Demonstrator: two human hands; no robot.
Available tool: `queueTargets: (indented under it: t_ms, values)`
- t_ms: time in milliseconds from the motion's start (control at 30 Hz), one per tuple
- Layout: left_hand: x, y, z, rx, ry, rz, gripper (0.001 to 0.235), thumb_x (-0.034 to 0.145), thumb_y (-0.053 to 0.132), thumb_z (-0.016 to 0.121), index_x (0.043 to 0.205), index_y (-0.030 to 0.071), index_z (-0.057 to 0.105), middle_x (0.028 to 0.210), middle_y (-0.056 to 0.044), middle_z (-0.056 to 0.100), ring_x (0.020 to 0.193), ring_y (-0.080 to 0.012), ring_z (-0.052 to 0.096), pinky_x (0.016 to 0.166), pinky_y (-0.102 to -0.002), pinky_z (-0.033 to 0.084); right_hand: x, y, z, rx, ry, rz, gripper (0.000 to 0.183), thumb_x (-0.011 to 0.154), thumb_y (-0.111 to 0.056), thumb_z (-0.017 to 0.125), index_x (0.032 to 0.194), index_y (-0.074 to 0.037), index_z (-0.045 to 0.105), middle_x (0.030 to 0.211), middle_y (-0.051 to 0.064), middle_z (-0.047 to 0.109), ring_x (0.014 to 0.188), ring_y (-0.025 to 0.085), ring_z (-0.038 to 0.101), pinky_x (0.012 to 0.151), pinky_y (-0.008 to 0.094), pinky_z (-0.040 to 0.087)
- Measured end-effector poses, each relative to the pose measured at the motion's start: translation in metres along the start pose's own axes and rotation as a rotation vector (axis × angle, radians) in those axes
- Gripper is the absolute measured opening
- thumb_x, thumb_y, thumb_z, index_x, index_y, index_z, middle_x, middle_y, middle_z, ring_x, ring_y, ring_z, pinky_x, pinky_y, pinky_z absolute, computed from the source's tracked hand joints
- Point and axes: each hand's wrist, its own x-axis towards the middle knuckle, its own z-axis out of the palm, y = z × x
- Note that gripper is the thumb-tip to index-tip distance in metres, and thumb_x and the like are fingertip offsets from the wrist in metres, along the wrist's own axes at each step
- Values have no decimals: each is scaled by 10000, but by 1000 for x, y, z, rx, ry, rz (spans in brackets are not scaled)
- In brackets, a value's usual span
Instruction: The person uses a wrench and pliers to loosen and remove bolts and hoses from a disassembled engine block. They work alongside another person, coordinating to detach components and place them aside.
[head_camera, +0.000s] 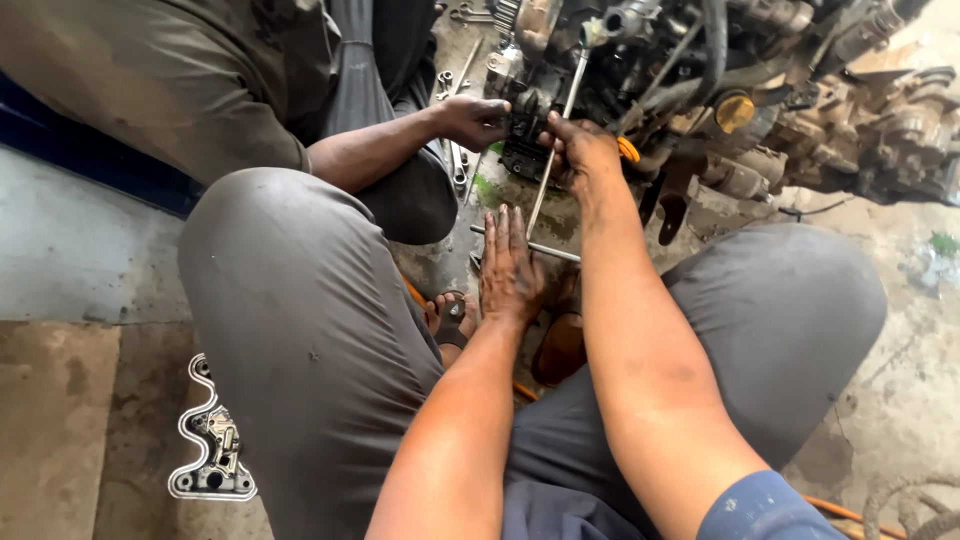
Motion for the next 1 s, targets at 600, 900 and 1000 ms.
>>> queueTargets:
  t_ms: [600, 900, 1000]
  values:
    - [127, -8, -24, -360, 165, -277, 430, 879, 351, 660, 1158, 28, 710, 1151, -224, 721, 1092, -411, 670, 935, -495, 509, -10, 8, -17, -492, -213, 31, 265, 1027, -268, 637, 1027, -11, 702, 853, 95, 740, 608, 158, 661, 542, 305, 549]
    - [271, -1, -36, 212, -1242, 173, 523, 820, 515, 754, 1072, 57, 759, 1102, -167, 758, 937, -290, 738, 827, -448, 618, -32, -8, -23, -384, -251, 0, 331, 995, -337, 663, 932, -12, 668, 711, 45, 605, 596, 171, 590, 524, 315, 472]
    - [235, -15, -15, -152, -1276, -120, 558, 801, 443, 798, 1151, 14, 727, 1096, -197, 749, 846, -304, 756, 726, -471, 658, -28, -14, -22, -576, -169, -1, 370, 993, -357, 653, 913, 4, 681, 717, 45, 631, 626, 170, 622, 564, 308, 507]
